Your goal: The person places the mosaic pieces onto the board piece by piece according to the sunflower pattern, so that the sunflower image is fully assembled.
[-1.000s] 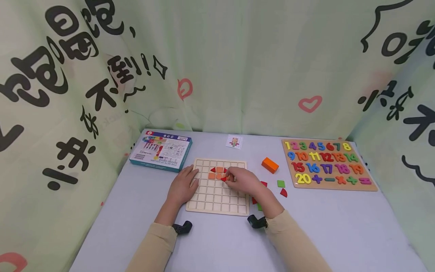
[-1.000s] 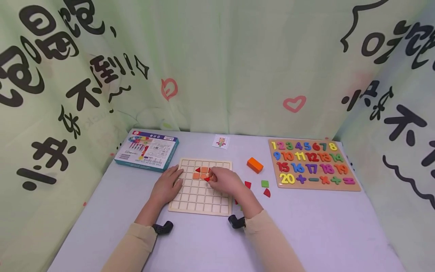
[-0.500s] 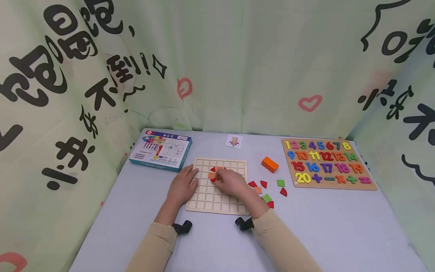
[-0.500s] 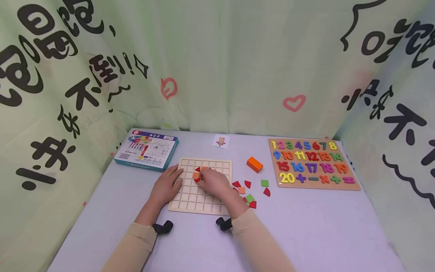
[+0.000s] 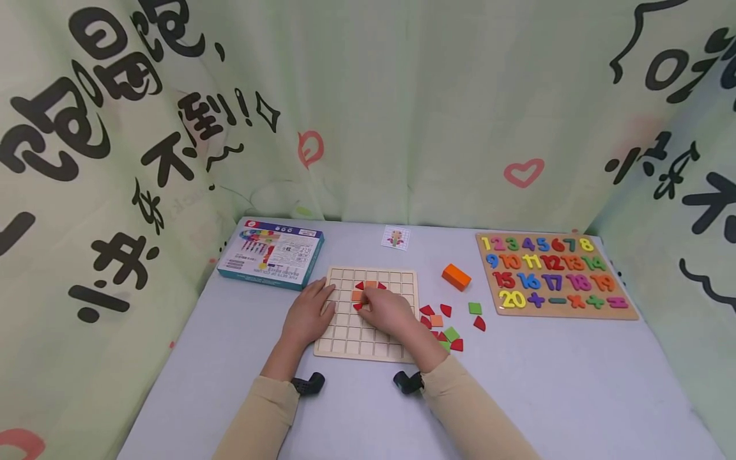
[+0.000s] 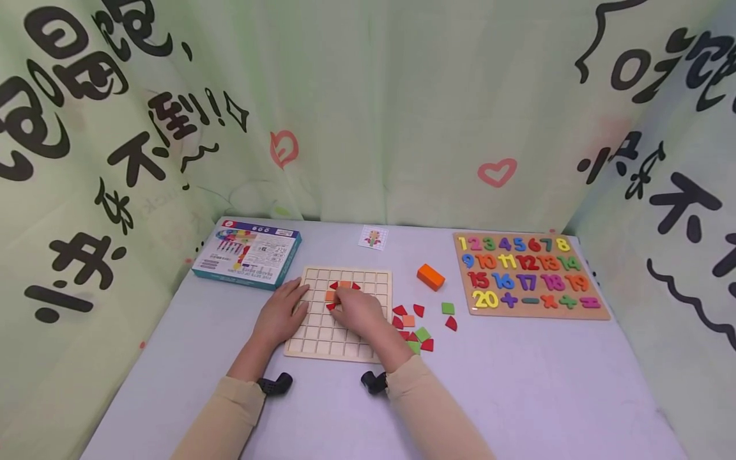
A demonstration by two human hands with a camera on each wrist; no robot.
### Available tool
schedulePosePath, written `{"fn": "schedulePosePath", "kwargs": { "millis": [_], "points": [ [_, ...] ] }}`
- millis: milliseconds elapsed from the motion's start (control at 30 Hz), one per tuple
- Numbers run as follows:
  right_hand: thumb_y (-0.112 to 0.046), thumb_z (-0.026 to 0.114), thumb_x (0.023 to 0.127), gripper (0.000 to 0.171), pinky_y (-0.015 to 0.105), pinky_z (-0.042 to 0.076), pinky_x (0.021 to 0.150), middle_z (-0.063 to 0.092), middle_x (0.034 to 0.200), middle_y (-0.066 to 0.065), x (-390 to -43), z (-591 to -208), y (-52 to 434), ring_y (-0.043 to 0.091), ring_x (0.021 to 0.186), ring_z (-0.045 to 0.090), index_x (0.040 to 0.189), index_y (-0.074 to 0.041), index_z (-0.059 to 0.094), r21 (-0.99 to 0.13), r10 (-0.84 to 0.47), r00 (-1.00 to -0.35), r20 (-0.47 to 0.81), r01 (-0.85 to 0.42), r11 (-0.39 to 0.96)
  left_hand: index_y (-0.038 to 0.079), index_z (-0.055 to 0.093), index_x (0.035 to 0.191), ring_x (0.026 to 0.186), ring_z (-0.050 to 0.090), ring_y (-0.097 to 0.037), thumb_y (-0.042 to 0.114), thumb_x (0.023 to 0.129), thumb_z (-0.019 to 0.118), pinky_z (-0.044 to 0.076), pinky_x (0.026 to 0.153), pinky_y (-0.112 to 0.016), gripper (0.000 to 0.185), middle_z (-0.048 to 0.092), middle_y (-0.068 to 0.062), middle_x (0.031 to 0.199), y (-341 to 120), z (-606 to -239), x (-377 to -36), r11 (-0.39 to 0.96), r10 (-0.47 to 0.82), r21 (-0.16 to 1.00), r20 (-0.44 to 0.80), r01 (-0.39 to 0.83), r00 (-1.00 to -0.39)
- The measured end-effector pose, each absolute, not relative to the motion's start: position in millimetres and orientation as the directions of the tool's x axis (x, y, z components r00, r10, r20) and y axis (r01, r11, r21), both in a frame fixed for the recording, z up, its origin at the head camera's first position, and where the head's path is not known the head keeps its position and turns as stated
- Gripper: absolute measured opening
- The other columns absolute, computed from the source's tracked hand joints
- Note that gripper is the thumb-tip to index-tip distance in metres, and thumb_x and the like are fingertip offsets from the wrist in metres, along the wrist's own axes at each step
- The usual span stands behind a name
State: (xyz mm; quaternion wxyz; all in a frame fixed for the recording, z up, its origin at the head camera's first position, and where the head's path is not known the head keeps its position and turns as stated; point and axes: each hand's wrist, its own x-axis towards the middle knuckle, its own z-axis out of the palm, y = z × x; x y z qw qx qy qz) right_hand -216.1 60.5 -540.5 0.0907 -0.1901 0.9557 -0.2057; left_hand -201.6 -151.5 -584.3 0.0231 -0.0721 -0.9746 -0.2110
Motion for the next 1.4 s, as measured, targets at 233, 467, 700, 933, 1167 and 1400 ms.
{"fn": "schedulePosePath", "kwargs": {
  "millis": [233, 467, 700, 933, 1167, 1400],
  "points": [
    [-0.031, 0.069, 0.09, 0.018, 0.027, 0.047, 0.061, 0.066, 0.086, -0.005, -214, -539, 59, 0.013, 0.068, 0.055, 0.101, -0.018, 0.063, -0.422, -0.372, -0.923, -0.096, -0.301, 0.855, 0.022, 0.047, 0.148, 0.149, 0.032, -0.023, 0.043, 0.1, 0.049, 0.034, 0.12, -0.045, 0.052, 0.036, -0.001, 0.16, -151, -583, -201, 0.901, 0.123, 0.409, 0.075, 0.143, -0.99],
    [-0.03, 0.069, 0.091, 0.018, 0.028, 0.048, 0.061, 0.068, 0.088, -0.004, -213, -539, 58, 0.013, 0.068, 0.056, 0.102, -0.018, 0.064, -0.416, -0.368, -0.927, -0.071, -0.307, 0.856, 0.021, 0.047, 0.148, 0.149, 0.032, -0.023, 0.043, 0.101, 0.048, 0.034, 0.12, -0.044, 0.052, 0.036, -0.001, 0.16, -151, -581, -200, 0.903, 0.127, 0.404, 0.073, 0.145, -0.989],
    [-0.031, 0.069, 0.091, 0.017, 0.026, 0.044, 0.058, 0.061, 0.076, -0.006, -212, -532, 65, 0.013, 0.066, 0.054, 0.101, -0.018, 0.065, -0.451, -0.353, -0.932, -0.085, -0.28, 0.847, 0.021, 0.047, 0.148, 0.149, 0.032, -0.023, 0.043, 0.1, 0.049, 0.034, 0.12, -0.044, 0.053, 0.036, -0.001, 0.16, -149, -580, -201, 0.903, 0.117, 0.407, 0.074, 0.137, -0.99],
    [-0.029, 0.065, 0.094, 0.012, 0.027, 0.041, 0.058, 0.056, 0.073, -0.003, -213, -515, 97, 0.015, 0.067, 0.052, 0.1, -0.018, 0.067, -0.495, -0.348, -0.932, -0.098, -0.257, 0.83, 0.021, 0.047, 0.148, 0.149, 0.032, -0.023, 0.043, 0.1, 0.048, 0.033, 0.12, -0.044, 0.053, 0.036, -0.001, 0.16, -149, -583, -201, 0.905, 0.108, 0.404, 0.086, 0.133, -0.99],
    [-0.03, 0.067, 0.094, 0.019, 0.027, 0.046, 0.06, 0.057, 0.083, 0.001, -212, -510, 146, 0.017, 0.075, 0.053, 0.108, -0.018, 0.066, -0.503, -0.295, -0.937, -0.19, -0.165, 0.848, 0.022, 0.047, 0.148, 0.149, 0.032, -0.023, 0.043, 0.1, 0.049, 0.033, 0.12, -0.044, 0.053, 0.036, -0.001, 0.16, -150, -585, -201, 0.902, 0.11, 0.41, 0.078, 0.132, -0.991],
    [-0.026, 0.072, 0.09, 0.022, 0.026, 0.051, 0.061, 0.058, 0.083, 0.003, -202, -515, 190, 0.017, 0.074, 0.055, 0.108, -0.014, 0.066, -0.553, -0.248, -0.934, -0.257, -0.068, 0.83, 0.021, 0.046, 0.149, 0.149, 0.031, -0.023, 0.042, 0.1, 0.048, 0.032, 0.121, -0.044, 0.053, 0.035, -0.001, 0.161, -150, -583, -200, 0.907, 0.113, 0.401, 0.063, 0.129, -0.992]
  ]
}}
